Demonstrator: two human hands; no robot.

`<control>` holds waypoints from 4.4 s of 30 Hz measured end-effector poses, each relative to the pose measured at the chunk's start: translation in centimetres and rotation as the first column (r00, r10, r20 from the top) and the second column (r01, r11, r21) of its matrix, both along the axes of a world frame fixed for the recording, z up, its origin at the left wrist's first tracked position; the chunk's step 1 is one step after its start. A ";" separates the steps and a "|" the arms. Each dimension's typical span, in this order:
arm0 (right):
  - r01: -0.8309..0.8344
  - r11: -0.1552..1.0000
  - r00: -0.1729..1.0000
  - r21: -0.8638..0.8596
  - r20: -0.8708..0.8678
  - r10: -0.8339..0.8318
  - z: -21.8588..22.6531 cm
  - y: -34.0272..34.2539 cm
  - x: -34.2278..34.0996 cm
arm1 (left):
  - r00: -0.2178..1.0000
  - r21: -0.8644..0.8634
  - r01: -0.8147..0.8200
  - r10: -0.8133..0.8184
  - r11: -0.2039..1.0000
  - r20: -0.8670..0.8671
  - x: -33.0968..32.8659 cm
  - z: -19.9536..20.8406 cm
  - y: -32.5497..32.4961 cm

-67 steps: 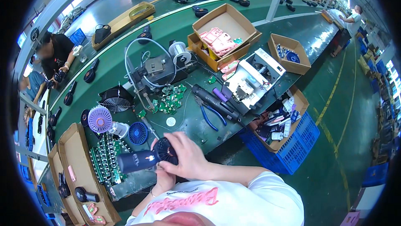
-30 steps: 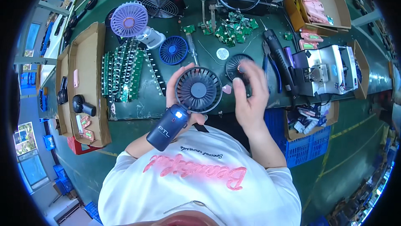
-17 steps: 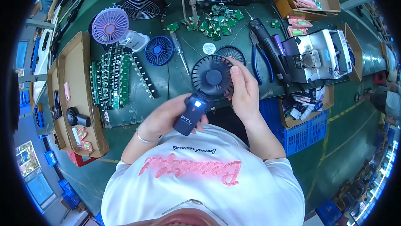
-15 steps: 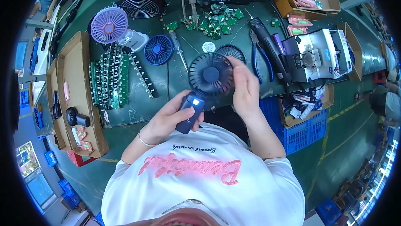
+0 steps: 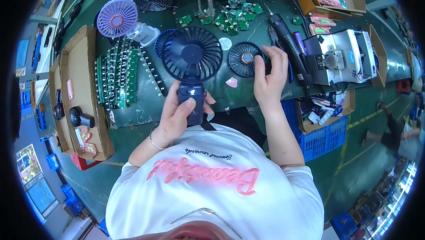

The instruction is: The person assembles portable electric fans by connecting circuit boards to fan components, inserting them into handles, and driving screws using an electric screwdriver. The person attaches fan grilles, tests the fans, and places the assembled fans into a box.

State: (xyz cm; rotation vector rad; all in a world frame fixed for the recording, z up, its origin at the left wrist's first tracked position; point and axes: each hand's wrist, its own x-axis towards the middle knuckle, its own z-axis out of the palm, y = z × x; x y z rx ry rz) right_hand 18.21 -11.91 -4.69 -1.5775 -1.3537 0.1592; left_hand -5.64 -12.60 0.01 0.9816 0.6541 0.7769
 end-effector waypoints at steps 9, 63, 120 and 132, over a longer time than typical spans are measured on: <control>-0.013 1.000 1.000 -0.018 -0.026 0.013 0.3 -0.2 -0.3 | 0.996 0.000 -0.086 0.086 0.996 0.006 0.0 0.3 -0.5; -0.151 0.984 0.948 -0.099 0.268 0.173 0.6 -0.2 -0.1 | 0.902 -0.146 -0.417 0.390 0.897 -0.184 2.8 0.8 -2.8; -0.961 0.254 0.277 -0.110 -0.431 0.859 -1.3 -11.6 -19.7 | -0.447 0.270 0.000 0.242 0.963 -0.861 -48.1 -13.2 -55.5; -0.993 0.035 0.081 -0.114 -0.432 0.898 -3.1 -12.1 -22.1 | -0.612 0.028 -0.059 -0.014 0.998 -0.791 -49.2 -15.1 -58.3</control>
